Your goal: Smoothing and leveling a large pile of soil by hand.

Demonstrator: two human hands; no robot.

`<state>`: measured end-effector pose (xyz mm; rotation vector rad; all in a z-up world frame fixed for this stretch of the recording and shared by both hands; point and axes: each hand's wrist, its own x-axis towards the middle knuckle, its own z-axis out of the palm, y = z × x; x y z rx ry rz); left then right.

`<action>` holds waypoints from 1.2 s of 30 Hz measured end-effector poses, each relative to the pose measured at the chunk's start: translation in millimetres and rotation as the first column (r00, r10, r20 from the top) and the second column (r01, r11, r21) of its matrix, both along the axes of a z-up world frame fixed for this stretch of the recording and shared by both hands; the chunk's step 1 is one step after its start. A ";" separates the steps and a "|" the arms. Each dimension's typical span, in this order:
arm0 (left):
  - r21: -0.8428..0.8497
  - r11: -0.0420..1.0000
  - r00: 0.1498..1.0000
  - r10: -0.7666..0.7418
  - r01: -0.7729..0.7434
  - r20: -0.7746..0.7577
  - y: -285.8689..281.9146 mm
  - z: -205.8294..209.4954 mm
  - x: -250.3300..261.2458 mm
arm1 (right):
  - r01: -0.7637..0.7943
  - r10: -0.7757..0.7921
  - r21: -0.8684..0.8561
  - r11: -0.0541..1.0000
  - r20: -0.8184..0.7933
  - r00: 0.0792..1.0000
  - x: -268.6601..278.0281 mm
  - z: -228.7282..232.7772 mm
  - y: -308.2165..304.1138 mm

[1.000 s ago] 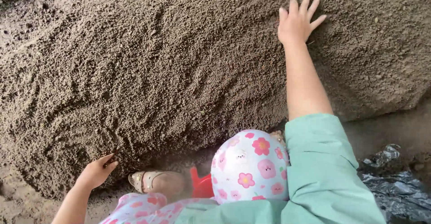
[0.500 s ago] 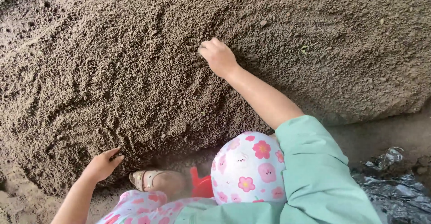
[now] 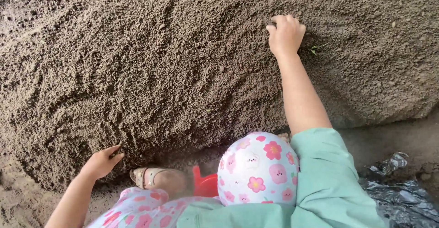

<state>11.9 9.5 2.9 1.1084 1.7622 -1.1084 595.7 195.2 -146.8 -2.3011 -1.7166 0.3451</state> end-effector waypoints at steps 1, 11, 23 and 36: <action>0.005 1.000 1.000 0.010 -0.010 -0.003 0.8 2.7 2.5 | 0.009 -0.009 0.019 1.000 0.025 1.000 -0.8 -1.8 -1.1; 0.017 1.000 1.000 -0.022 0.022 0.000 1.4 4.8 1.8 | 0.183 -0.147 0.127 0.975 -0.249 0.957 0.9 8.9 -1.7; 0.152 0.988 0.991 -0.058 0.039 0.123 -13.0 -27.5 -32.8 | -0.360 0.418 0.362 0.860 -0.095 0.903 -92.1 -14.0 -53.6; 0.162 0.986 0.987 -0.065 0.041 0.146 -22.5 -46.5 -54.1 | -0.637 0.600 0.300 0.710 0.217 0.770 -119.0 -42.4 -67.2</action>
